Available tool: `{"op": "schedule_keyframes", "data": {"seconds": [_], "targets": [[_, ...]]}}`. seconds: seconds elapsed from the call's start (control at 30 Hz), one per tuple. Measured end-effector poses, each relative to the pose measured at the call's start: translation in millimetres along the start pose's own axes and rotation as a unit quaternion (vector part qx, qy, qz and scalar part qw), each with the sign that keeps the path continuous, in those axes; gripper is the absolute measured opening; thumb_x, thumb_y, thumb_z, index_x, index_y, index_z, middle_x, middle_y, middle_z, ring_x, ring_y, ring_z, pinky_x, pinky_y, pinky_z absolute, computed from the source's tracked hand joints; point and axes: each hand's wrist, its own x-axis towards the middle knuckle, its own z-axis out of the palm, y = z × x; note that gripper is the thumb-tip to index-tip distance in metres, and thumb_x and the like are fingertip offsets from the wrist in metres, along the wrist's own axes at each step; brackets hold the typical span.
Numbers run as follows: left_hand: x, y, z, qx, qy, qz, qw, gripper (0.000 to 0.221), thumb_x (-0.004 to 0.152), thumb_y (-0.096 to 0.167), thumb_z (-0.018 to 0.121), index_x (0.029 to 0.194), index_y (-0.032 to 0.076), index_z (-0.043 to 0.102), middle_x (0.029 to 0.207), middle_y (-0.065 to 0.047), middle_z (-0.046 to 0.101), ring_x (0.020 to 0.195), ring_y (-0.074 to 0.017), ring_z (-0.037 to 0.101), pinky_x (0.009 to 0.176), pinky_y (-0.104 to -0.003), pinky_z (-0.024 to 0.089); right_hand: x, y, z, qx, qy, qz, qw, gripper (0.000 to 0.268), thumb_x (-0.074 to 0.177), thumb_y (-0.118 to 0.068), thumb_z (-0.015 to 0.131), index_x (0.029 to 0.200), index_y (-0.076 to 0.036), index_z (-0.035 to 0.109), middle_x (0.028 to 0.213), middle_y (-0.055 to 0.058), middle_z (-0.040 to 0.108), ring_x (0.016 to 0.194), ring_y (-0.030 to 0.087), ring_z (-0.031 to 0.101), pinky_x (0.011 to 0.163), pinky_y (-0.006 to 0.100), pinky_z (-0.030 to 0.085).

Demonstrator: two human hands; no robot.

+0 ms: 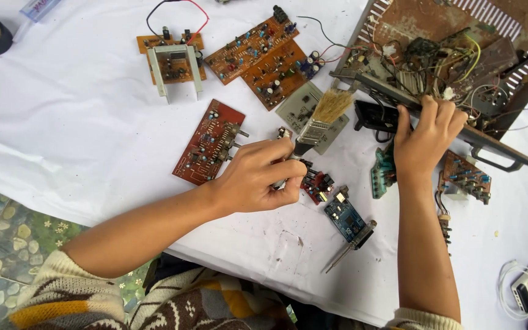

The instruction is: Cleaning and testing various electronic circuit boards using a brush and a probe tool.

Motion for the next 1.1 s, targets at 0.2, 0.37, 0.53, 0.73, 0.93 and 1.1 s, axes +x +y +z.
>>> {"op": "schedule_keyframes", "data": {"seconds": [0.2, 0.37, 0.53, 0.73, 0.93, 1.1], "targets": [[1.4, -1.0, -1.9, 0.011, 0.018, 0.007, 1.000, 0.012, 0.088, -0.003, 0.054, 0.087, 0.009, 0.054, 0.079, -0.006, 0.034, 0.062, -0.0196, 0.029, 0.053, -0.029, 0.030, -6.8, -11.1, -5.4, 0.012, 0.018, 0.000, 1.000, 0.043, 0.120, -0.034, 0.051, 0.115, 0.007, 0.061, 0.106, 0.022, 0.052, 0.090, 0.034, 0.041, 0.084, 0.047, 0.039], [2.9, -0.4, -4.1, 0.003, 0.021, -0.001, 1.000, 0.012, 0.089, -0.003, 0.052, 0.086, 0.009, 0.054, 0.081, -0.007, 0.035, 0.061, -0.0208, 0.028, 0.053, -0.030, 0.030, -17.8, -12.4, -1.7, 0.018, 0.021, 0.012, 1.000, 0.039, 0.120, -0.029, 0.050, 0.116, 0.007, 0.064, 0.104, 0.021, 0.052, 0.091, 0.033, 0.041, 0.083, 0.046, 0.040], [2.5, 0.3, -3.6, 0.002, 0.013, 0.005, 1.000, 0.012, 0.087, -0.003, 0.053, 0.088, 0.009, 0.053, 0.082, -0.007, 0.036, 0.062, -0.0206, 0.029, 0.053, -0.030, 0.032, -15.6, -12.4, -3.2, 0.033, 0.018, 0.018, 0.999, 0.036, 0.120, -0.025, 0.052, 0.116, 0.008, 0.064, 0.108, 0.022, 0.053, 0.091, 0.034, 0.040, 0.083, 0.047, 0.039], [2.9, 0.8, -2.8, 0.001, 0.013, 0.001, 1.000, 0.012, 0.087, -0.004, 0.054, 0.088, 0.009, 0.055, 0.081, -0.006, 0.036, 0.061, -0.0207, 0.029, 0.053, -0.030, 0.031, -9.5, -6.3, -1.4, 0.040, 0.022, 0.010, 0.999, 0.032, 0.121, -0.022, 0.053, 0.116, 0.008, 0.064, 0.109, 0.023, 0.054, 0.092, 0.035, 0.042, 0.085, 0.048, 0.039], [4.8, 3.0, -3.5, -0.011, 0.021, 0.000, 1.000, 0.011, 0.092, -0.002, 0.053, 0.089, 0.008, 0.056, 0.081, -0.007, 0.037, 0.062, -0.0209, 0.031, 0.054, -0.030, 0.033, 11.9, -0.1, -0.2, 0.059, 0.037, 0.008, 0.998, 0.032, 0.119, -0.024, 0.062, 0.117, 0.008, 0.066, 0.104, 0.021, 0.052, 0.094, 0.033, 0.039, 0.083, 0.047, 0.039], [4.8, 2.8, -3.7, -0.007, 0.025, 0.001, 1.000, 0.012, 0.089, -0.004, 0.054, 0.088, 0.008, 0.056, 0.080, -0.006, 0.037, 0.061, -0.0200, 0.029, 0.052, -0.029, 0.030, 33.3, 31.9, 20.3, 0.077, 0.026, 0.010, 0.997, 0.030, 0.119, -0.021, 0.064, 0.117, 0.009, 0.070, 0.102, 0.020, 0.052, 0.097, 0.034, 0.043, 0.084, 0.049, 0.039]]}}
